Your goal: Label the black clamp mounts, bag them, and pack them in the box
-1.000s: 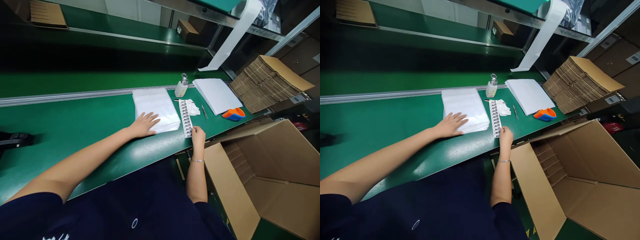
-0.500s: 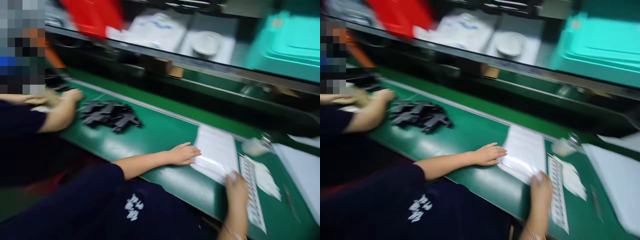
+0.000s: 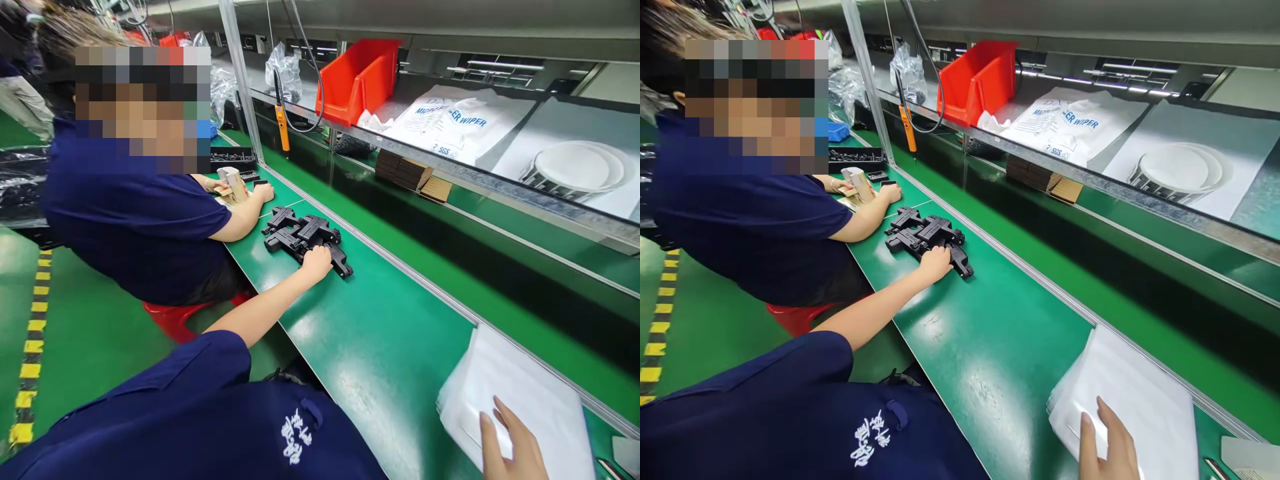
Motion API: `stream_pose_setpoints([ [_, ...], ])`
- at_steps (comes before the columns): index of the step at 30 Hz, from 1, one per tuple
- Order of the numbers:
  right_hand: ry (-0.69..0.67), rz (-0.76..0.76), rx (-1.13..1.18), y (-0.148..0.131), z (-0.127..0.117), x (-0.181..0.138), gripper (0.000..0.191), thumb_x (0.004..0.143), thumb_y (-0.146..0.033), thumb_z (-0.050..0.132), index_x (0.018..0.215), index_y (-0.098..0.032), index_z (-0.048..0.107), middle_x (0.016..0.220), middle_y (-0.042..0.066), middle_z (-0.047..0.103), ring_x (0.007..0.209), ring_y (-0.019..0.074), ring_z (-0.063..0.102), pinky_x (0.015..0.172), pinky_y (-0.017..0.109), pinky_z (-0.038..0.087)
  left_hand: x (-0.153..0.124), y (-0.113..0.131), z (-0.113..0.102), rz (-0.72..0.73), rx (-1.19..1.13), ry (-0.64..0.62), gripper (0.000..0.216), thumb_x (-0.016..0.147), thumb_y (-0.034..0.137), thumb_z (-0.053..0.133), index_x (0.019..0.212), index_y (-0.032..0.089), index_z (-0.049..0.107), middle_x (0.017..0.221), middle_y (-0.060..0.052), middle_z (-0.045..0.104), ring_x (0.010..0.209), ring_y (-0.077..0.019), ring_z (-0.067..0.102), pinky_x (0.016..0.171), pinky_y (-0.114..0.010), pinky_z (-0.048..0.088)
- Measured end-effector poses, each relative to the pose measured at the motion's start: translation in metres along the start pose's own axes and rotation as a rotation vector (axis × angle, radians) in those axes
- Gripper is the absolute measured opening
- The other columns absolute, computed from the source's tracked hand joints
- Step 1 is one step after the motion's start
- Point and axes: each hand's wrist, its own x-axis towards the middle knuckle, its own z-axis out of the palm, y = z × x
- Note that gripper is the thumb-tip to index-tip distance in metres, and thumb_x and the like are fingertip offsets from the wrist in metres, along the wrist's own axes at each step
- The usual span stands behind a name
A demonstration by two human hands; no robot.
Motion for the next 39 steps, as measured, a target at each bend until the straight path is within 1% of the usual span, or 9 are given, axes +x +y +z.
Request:
stream_pose_setpoints([
  [5,-0.041,-0.052,0.167,-0.027,0.020,-0.014,0.051,0.083,-0.060,0.052,0.114,-0.022,0.066,0.125,0.013,0.065,0.117,0.0371,0.060,0.057,0.037,0.058,-0.004,0.010,0.001,0.044,-0.365,-0.039,0.050,0.089,0.042,0.056,0.122,0.005,0.057,0.117,-0.025,0.062,0.122,-0.0393,0.051,0.101,-0.048,0.040],
  [11,-0.303,-0.124,0.566,-0.079,0.068,-0.040,0.060,0.086,-0.052,0.058,0.137,-0.023,0.049,0.137,0.016,0.057,0.114,0.0312,0.065,0.089,0.045,0.058,-0.091,0.081,0.050,0.206,-0.924,-0.319,0.065,0.097,0.056,0.019,0.127,0.011,0.055,0.108,-0.014,0.070,0.099,-0.0247,0.067,0.085,-0.038,0.053],
  [16,-0.222,-0.129,0.570,-0.098,0.082,-0.044,0.083,0.087,-0.046,0.060,0.154,-0.024,0.018,0.148,0.017,0.045,0.127,0.0322,0.055,0.099,0.049,0.052,-0.143,0.122,0.053,0.109,-1.582,-0.746,0.068,0.070,0.060,0.070,0.121,0.016,0.062,0.123,-0.014,0.066,0.115,-0.0297,0.060,0.101,-0.042,0.045],
  [21,-0.173,-0.299,0.158,-0.070,0.041,-0.046,0.065,0.089,-0.032,0.059,0.150,-0.032,0.036,0.129,0.011,0.062,0.111,0.0325,0.063,0.089,0.048,0.056,-0.120,0.112,0.028,0.180,-1.454,-1.130,0.083,0.069,0.072,0.063,0.130,0.017,0.058,0.121,-0.015,0.066,0.108,-0.0307,0.061,0.091,-0.040,0.047],
  [26,-0.246,-0.434,0.070,-0.052,0.015,-0.047,0.049,0.090,-0.041,0.061,0.137,-0.031,0.055,0.126,0.012,0.062,0.110,0.0322,0.060,0.090,0.048,0.054,-0.123,0.113,0.045,0.257,-1.044,-0.812,0.068,0.071,0.067,0.064,0.113,0.014,0.058,0.113,-0.011,0.064,0.106,-0.0286,0.057,0.091,-0.036,0.044],
  [28,-0.204,-0.241,0.260,-0.044,0.016,-0.049,0.051,0.090,-0.055,0.056,0.132,-0.027,0.057,0.122,0.013,0.063,0.109,0.0301,0.060,0.088,0.046,0.054,-0.128,0.111,0.051,0.273,-1.012,-0.705,0.066,0.076,0.069,0.056,0.112,0.014,0.056,0.109,-0.010,0.063,0.103,-0.0272,0.057,0.090,-0.035,0.045],
  [30,-0.241,0.074,0.509,-0.038,0.024,-0.051,0.054,0.094,-0.063,0.039,0.122,-0.021,0.060,0.098,0.011,0.068,0.082,0.0232,0.064,0.071,0.039,0.056,-0.132,0.106,0.050,0.317,-0.997,-0.619,0.068,0.076,0.071,0.054,0.113,0.014,0.053,0.105,-0.009,0.063,0.099,-0.0257,0.057,0.087,-0.034,0.046],
  [34,-0.425,0.435,0.927,-0.037,0.043,-0.053,0.054,0.091,-0.066,0.036,0.098,-0.018,0.060,0.056,-0.002,0.051,0.043,0.0125,0.040,0.043,0.027,0.038,-0.136,0.098,0.043,0.451,-0.882,-0.577,0.076,0.069,0.073,0.061,0.118,0.016,0.053,0.105,-0.008,0.063,0.095,-0.0248,0.059,0.085,-0.034,0.046],
  [39,-0.189,0.029,0.670,-0.048,0.027,-0.052,0.036,0.089,-0.053,0.053,0.103,-0.022,0.064,0.081,0.005,0.063,0.075,0.0202,0.060,0.072,0.036,0.051,-0.144,0.105,0.046,0.167,-1.059,-0.681,0.070,0.072,0.075,0.057,0.107,0.014,0.059,0.096,-0.008,0.066,0.091,-0.0244,0.060,0.081,-0.034,0.047],
])
